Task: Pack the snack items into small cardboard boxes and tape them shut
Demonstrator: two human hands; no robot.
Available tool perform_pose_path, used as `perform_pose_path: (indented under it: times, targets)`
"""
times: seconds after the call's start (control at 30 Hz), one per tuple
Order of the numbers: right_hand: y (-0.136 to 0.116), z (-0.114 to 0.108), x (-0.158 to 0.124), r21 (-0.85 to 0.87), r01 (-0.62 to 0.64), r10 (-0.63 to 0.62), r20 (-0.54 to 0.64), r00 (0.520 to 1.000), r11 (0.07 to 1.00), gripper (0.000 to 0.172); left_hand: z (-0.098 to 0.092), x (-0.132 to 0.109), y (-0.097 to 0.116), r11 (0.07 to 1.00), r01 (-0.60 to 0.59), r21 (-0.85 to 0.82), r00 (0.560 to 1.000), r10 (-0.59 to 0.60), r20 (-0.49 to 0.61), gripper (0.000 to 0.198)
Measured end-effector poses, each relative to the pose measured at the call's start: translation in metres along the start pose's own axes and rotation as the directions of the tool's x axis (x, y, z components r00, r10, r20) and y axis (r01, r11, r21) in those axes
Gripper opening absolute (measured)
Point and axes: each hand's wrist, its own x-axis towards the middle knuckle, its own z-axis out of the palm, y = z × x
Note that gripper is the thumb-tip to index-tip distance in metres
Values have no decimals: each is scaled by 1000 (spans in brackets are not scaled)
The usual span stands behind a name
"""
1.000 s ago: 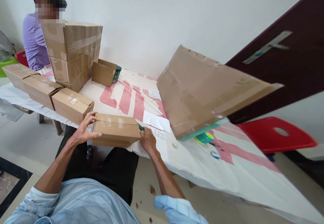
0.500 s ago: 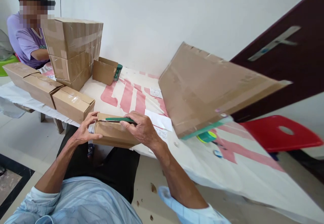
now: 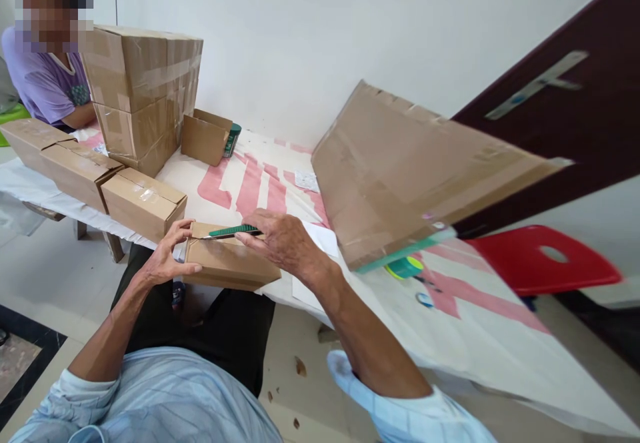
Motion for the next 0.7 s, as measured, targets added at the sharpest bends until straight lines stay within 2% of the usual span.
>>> perform_pose_path:
  times: [0.13,0.27,0.37,0.43,0.47,0.53,0.63,0.7]
  targets:
    - [17,-7,-6,-32,4,-2,32,999,999,28,1,1,-5,999,-32,17,999,32,-2,67]
    - [49,-26,-33,-117,-69,72,17,997,991,39,-3,1,-10,999,-49,24,999,49,-19,72]
    - [81,-42,-68,-37,-195,192,-73,979,980,49,-11,1,-12,997,-61,46,998,61,-5,76]
    - [102,-42,-91,57,-337,341,-196,919,940,54,-16,2,-11,996,-66,57,997,64,34,84]
    - [109,-35,-101,98,-409,420,-259,870,907,56,-18,3,-11,996,-67,56,996,63,60,89]
    - [118,-7,-116,159,-520,541,-352,764,839,59,-21,6,-9,997,-51,53,992,44,114,98]
    - [115,64,-122,196,-583,606,-406,684,789,62,-26,13,-4,998,5,68,985,-17,171,112]
    - [107,112,-119,210,-587,616,-405,676,782,58,-28,16,0,996,29,83,980,-45,192,119]
